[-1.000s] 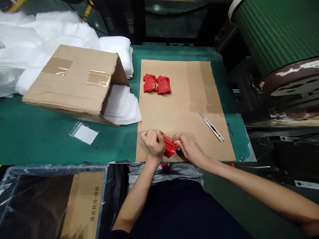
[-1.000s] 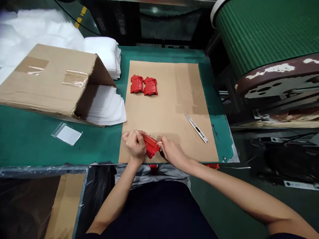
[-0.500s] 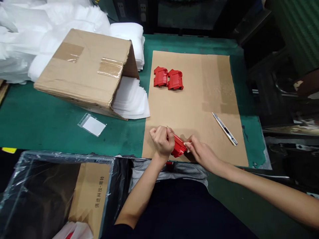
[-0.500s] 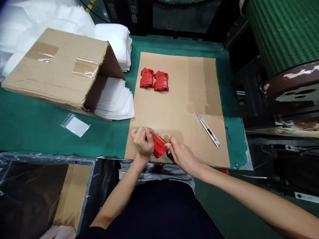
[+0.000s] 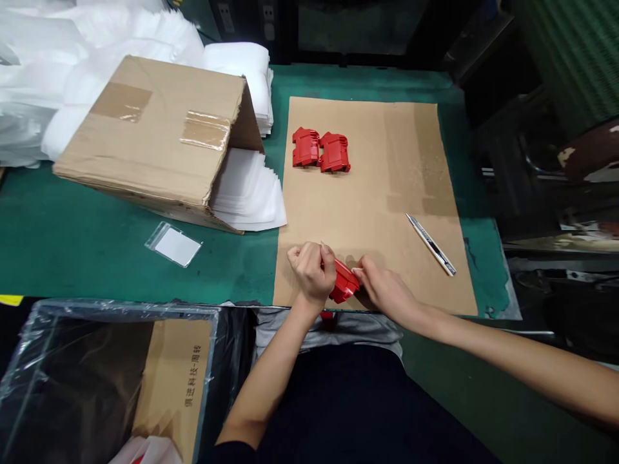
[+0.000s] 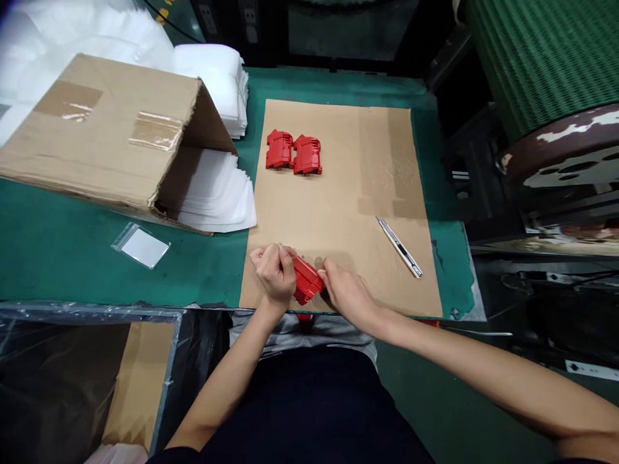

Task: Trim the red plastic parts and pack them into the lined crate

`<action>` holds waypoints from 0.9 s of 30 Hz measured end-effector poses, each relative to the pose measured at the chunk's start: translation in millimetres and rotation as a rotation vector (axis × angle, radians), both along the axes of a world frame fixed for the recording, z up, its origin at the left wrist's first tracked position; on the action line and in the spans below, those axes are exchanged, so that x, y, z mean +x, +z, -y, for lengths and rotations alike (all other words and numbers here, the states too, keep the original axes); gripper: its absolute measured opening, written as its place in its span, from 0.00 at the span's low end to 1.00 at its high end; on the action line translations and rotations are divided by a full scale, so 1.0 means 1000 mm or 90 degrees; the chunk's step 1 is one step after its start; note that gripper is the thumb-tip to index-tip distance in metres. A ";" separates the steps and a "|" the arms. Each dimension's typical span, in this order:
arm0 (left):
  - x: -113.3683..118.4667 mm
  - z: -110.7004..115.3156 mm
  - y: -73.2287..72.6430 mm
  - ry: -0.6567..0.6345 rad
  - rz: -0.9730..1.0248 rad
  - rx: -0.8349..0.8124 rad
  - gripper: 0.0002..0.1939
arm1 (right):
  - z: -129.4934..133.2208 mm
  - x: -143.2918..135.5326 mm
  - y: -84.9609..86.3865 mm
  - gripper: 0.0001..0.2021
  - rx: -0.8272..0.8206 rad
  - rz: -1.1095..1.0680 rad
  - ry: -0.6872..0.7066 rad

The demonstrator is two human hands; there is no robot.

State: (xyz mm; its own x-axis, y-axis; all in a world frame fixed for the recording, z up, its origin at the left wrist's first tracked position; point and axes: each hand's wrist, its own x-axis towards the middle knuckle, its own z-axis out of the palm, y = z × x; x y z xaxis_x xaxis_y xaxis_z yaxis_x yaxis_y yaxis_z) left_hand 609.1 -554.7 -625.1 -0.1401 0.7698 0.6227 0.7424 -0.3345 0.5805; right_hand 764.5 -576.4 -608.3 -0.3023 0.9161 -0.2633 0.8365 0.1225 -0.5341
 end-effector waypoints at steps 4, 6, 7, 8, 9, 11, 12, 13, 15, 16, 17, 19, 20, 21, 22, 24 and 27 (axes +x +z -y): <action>-0.001 0.000 -0.001 -0.013 0.012 0.007 0.17 | -0.001 -0.003 0.004 0.11 0.004 0.004 -0.003; -0.001 0.000 -0.001 -0.012 0.013 -0.002 0.18 | -0.001 -0.003 0.006 0.10 -0.001 0.035 -0.005; -0.001 0.001 -0.001 -0.011 0.014 -0.007 0.18 | 0.000 -0.003 0.006 0.10 -0.003 0.036 0.000; -0.001 0.001 -0.002 -0.011 0.017 -0.011 0.17 | 0.002 -0.002 0.006 0.10 -0.002 0.027 0.006; -0.001 0.001 -0.002 -0.013 0.020 -0.013 0.17 | 0.003 -0.002 0.005 0.11 0.003 0.016 0.010; -0.001 0.002 -0.003 -0.020 0.027 -0.014 0.17 | 0.004 -0.002 0.003 0.12 0.020 0.014 0.001; -0.001 0.002 -0.004 -0.022 0.028 -0.015 0.17 | 0.003 -0.003 0.001 0.11 0.025 0.030 -0.005; -0.002 0.002 -0.005 -0.021 0.026 -0.017 0.18 | 0.000 -0.003 0.000 0.10 0.027 0.055 -0.007; -0.003 0.002 -0.006 -0.018 0.018 -0.018 0.18 | -0.005 -0.005 0.001 0.08 0.018 0.093 0.009; -0.003 0.001 -0.007 -0.020 0.014 -0.016 0.18 | -0.007 -0.006 0.004 0.08 0.011 0.094 0.026; -0.004 0.001 -0.007 -0.026 0.012 -0.015 0.18 | -0.008 -0.006 0.007 0.08 0.009 0.083 0.044; -0.006 0.000 -0.007 -0.049 0.012 -0.007 0.18 | -0.006 -0.006 0.014 0.08 0.027 0.051 0.070; -0.006 -0.001 -0.007 -0.059 0.014 -0.002 0.18 | -0.004 -0.006 0.017 0.08 0.045 0.042 0.079; -0.007 -0.001 -0.007 -0.064 0.014 0.003 0.18 | -0.001 -0.006 0.019 0.08 0.065 0.040 0.084; -0.007 -0.001 -0.007 -0.064 0.013 0.009 0.18 | 0.002 -0.006 0.020 0.08 0.082 0.039 0.088; -0.007 -0.001 -0.007 -0.053 0.009 0.017 0.17 | 0.005 -0.005 0.021 0.09 0.102 0.027 0.096; -0.006 0.000 -0.006 -0.043 0.014 0.008 0.17 | 0.005 -0.003 0.018 0.11 0.122 -0.019 0.126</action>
State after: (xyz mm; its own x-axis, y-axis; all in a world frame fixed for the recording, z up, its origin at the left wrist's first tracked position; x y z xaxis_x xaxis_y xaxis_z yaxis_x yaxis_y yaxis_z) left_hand 603.5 -554.4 -631.4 -0.1012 0.7705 0.6294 0.7049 -0.3909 0.5919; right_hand 761.2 -581.6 -590.1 -0.4853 0.8708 -0.0783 0.7703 0.3835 -0.5096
